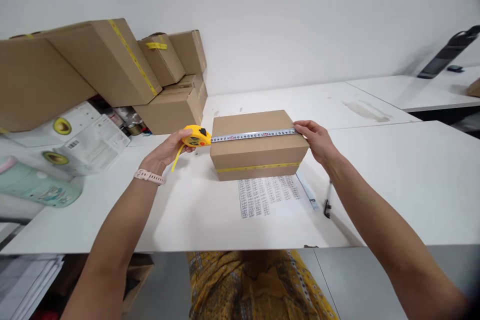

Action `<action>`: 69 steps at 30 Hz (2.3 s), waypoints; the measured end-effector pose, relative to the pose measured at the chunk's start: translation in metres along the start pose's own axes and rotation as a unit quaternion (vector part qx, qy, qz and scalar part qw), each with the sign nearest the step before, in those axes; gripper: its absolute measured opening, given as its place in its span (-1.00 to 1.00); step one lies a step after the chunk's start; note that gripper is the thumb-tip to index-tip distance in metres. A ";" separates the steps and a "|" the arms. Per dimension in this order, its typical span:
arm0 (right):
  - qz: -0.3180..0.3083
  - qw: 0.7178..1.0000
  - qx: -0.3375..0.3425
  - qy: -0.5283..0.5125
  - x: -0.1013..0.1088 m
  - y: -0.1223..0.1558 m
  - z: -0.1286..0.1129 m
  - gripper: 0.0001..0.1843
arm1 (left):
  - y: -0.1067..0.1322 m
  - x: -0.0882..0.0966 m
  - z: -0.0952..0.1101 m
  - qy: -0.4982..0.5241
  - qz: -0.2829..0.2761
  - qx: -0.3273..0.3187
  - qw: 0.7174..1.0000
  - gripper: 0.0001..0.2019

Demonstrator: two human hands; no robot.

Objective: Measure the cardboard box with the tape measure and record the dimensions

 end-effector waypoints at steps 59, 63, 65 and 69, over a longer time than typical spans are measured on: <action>-0.275 0.937 0.057 0.208 -0.098 -0.092 -0.022 -0.81 | 0.089 -0.214 0.011 0.264 -0.116 0.068 0.955 -0.47; -0.225 0.933 0.075 0.271 -0.100 -0.094 -0.022 -0.79 | 0.079 -0.216 0.019 0.272 -0.121 0.064 0.953 -0.52; -0.221 0.926 0.069 0.297 -0.100 -0.092 -0.025 -0.75 | 0.080 -0.219 0.019 0.278 -0.117 0.070 0.951 -0.51; -0.228 0.925 0.055 0.298 -0.097 -0.088 -0.028 -0.72 | 0.094 -0.223 0.013 0.288 -0.114 0.086 0.947 -0.48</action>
Point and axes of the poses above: each hand's wrist, its own y-axis away from the middle knuckle, its own x-axis out of the back of the hand, z = x × y, the point moved 1 cm from there along -y, towards the middle knuckle, and after that the axes turned 6 degrees about -y, right-handed, at the moved point
